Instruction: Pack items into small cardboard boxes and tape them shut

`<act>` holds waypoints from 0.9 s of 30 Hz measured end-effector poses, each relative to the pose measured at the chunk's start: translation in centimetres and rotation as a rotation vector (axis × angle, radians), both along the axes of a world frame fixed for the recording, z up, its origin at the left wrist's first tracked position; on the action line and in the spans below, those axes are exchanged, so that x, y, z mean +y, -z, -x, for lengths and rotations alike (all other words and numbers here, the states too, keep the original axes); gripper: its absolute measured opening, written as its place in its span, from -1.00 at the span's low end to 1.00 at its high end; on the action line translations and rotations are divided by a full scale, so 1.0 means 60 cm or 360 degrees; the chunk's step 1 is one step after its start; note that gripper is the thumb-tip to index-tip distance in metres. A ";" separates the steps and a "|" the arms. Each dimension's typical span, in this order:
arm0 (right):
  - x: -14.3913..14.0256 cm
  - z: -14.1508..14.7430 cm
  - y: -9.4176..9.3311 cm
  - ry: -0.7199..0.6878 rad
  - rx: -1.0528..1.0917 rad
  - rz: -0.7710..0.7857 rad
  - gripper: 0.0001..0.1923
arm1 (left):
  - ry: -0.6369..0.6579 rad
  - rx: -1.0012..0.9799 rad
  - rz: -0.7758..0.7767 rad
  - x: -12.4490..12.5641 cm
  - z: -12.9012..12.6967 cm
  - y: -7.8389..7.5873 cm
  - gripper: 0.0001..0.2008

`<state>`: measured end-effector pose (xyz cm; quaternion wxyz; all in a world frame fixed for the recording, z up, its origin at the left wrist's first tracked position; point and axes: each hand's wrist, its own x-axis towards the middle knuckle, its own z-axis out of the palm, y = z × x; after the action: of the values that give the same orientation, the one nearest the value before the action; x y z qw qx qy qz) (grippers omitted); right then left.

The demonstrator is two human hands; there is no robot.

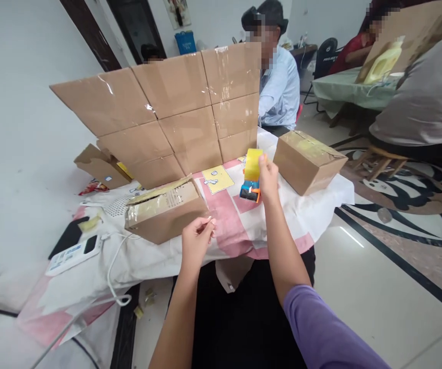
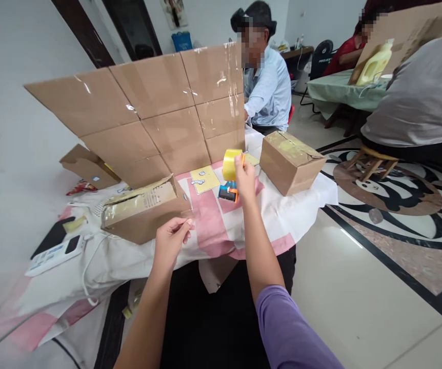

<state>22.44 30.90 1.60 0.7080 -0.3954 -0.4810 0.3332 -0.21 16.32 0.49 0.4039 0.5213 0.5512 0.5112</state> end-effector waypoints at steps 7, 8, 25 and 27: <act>0.021 0.038 0.046 0.0090 -0.0353 0.0457 -0.48 | -0.0083 -0.0175 0.0004 -0.009 0.028 -0.029 -0.68; 0.019 0.036 0.043 0.0125 -0.0387 0.0489 -0.49 | -0.0105 -0.0174 -0.0012 -0.011 0.033 -0.033 -0.67; -0.223 0.155 -0.136 -0.0415 -0.1624 -0.0304 -0.91 | 0.0073 -0.0080 -0.0300 -0.038 0.062 -0.065 -0.74; -0.226 0.166 -0.158 -0.0355 -0.1811 -0.0354 -0.87 | 0.0093 -0.0063 -0.0226 -0.041 0.071 -0.071 -0.69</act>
<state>12.45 17.36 11.06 0.3364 -0.3825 -0.8560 0.0888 -4.47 13.86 4.75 0.3915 0.5543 0.4899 0.5472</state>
